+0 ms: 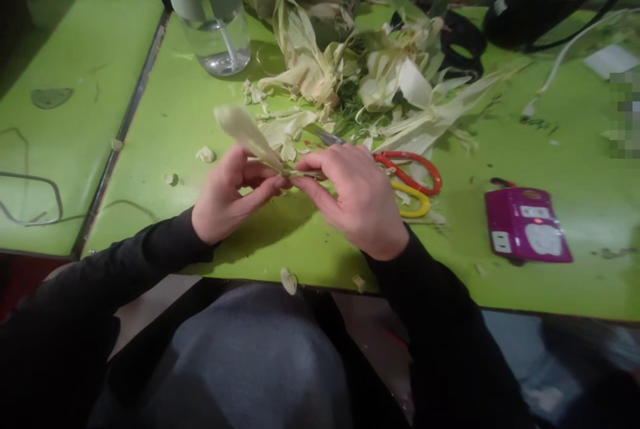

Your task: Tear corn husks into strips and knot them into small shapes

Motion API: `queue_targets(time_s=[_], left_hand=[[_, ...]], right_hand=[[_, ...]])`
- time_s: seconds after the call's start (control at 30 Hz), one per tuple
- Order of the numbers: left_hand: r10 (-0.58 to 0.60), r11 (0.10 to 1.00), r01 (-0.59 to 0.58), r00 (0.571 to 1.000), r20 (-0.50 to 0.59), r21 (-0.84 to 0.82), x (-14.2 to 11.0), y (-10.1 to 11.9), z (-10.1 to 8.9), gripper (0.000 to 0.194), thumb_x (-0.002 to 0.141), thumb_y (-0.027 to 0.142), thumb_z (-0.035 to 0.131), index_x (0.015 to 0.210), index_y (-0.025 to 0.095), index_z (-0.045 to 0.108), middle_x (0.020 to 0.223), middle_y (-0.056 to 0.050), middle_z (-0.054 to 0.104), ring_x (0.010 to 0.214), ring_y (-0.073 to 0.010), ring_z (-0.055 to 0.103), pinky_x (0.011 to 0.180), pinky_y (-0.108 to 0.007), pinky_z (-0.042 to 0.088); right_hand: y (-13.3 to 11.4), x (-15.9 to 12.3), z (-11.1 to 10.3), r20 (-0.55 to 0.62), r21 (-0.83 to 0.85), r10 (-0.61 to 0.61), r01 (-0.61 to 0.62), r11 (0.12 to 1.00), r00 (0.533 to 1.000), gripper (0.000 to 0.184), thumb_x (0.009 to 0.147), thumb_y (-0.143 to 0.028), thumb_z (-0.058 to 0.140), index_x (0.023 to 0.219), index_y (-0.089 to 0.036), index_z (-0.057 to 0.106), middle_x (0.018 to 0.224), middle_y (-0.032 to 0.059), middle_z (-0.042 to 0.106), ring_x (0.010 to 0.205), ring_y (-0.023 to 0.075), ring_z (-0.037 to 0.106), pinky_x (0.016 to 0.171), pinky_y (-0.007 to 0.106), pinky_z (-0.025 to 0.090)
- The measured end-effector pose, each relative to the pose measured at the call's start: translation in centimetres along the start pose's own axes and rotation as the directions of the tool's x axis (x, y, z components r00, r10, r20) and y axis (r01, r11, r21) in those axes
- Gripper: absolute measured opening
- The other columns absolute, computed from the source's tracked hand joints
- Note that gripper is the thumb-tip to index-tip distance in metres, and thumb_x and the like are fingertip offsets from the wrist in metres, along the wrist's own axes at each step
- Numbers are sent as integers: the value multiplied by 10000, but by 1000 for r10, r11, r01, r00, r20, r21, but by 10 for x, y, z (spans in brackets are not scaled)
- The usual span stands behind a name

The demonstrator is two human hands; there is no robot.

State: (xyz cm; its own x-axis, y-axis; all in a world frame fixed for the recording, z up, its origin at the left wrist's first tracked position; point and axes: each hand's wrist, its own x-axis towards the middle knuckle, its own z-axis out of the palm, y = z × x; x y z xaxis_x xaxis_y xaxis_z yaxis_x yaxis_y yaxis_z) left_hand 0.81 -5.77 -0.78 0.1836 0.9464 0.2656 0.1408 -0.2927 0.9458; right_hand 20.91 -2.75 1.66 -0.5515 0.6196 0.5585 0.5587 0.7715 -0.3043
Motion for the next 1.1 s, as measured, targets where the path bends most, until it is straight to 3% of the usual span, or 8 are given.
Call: queue_targets(time_s=[0.1,0.17,0.3,0.47,0.67,0.93,1.0,1.1], left_hand=[[330,901,-297,943,-55,317,-2,1,-4,116,923,202,656,1000,170,576,911,-15,752,773,-96,732,715,-195,580],[420,823,-368,907,-27,433,-3,3,-8,102,930,184,656,1004,159,590,908,-7,755,789,-84,736,722,-169,570],[374,785,-355,925,68,507,-4,7,-14,100,969,222,616,1056,188,652,958,-3,773,829,-91,737,766,-178,569],[389,778,-382,916,95,499,-4,8,-17,172,989,265,573,1070,188,704,957,-43,783,872,-128,734,795,-230,569],[388,735,-389,913,126,556,-2,6,-17,251,995,316,527,1057,203,742,904,-68,781,791,-154,701,752,-265,553],[344,662,-373,922,178,650,-2,3,-11,250,997,302,500,974,195,725,751,-44,712,678,-147,607,663,-261,458],[366,628,-399,909,199,668,-3,2,-9,268,1007,295,477,946,189,715,754,-43,713,674,-144,608,654,-256,449],[359,639,-387,914,186,665,-6,1,-8,261,1007,285,473,963,186,710,755,-46,716,685,-145,623,658,-253,455]], right_hand=[[-3,-1,1,-30,-10,-55,55,998,998,39,954,-253,645,961,-224,670,844,47,733,738,210,654,691,372,486],[-5,-2,2,-78,-3,-104,104,995,992,27,942,-203,653,962,-211,670,849,48,739,735,205,659,691,366,497],[-7,-2,1,-151,44,-137,145,988,979,43,927,-190,667,961,-215,675,834,39,735,724,193,657,681,349,521],[-6,-1,-8,10,240,182,-179,954,983,145,971,-356,612,988,-234,687,981,64,712,892,210,681,774,371,564],[-7,2,-8,94,317,263,-279,906,960,111,924,-314,665,832,-255,689,838,35,698,827,228,671,769,404,558],[-3,0,-17,346,635,430,-545,548,834,189,961,-348,619,819,-233,666,504,-65,424,405,95,351,384,267,284],[-3,-1,-17,247,611,432,-485,625,868,130,962,-335,626,947,-255,728,516,-67,449,409,98,358,389,270,287],[-5,0,-17,-47,331,262,-233,914,964,121,916,-255,685,1007,-292,755,728,-2,637,616,154,557,551,320,449]])
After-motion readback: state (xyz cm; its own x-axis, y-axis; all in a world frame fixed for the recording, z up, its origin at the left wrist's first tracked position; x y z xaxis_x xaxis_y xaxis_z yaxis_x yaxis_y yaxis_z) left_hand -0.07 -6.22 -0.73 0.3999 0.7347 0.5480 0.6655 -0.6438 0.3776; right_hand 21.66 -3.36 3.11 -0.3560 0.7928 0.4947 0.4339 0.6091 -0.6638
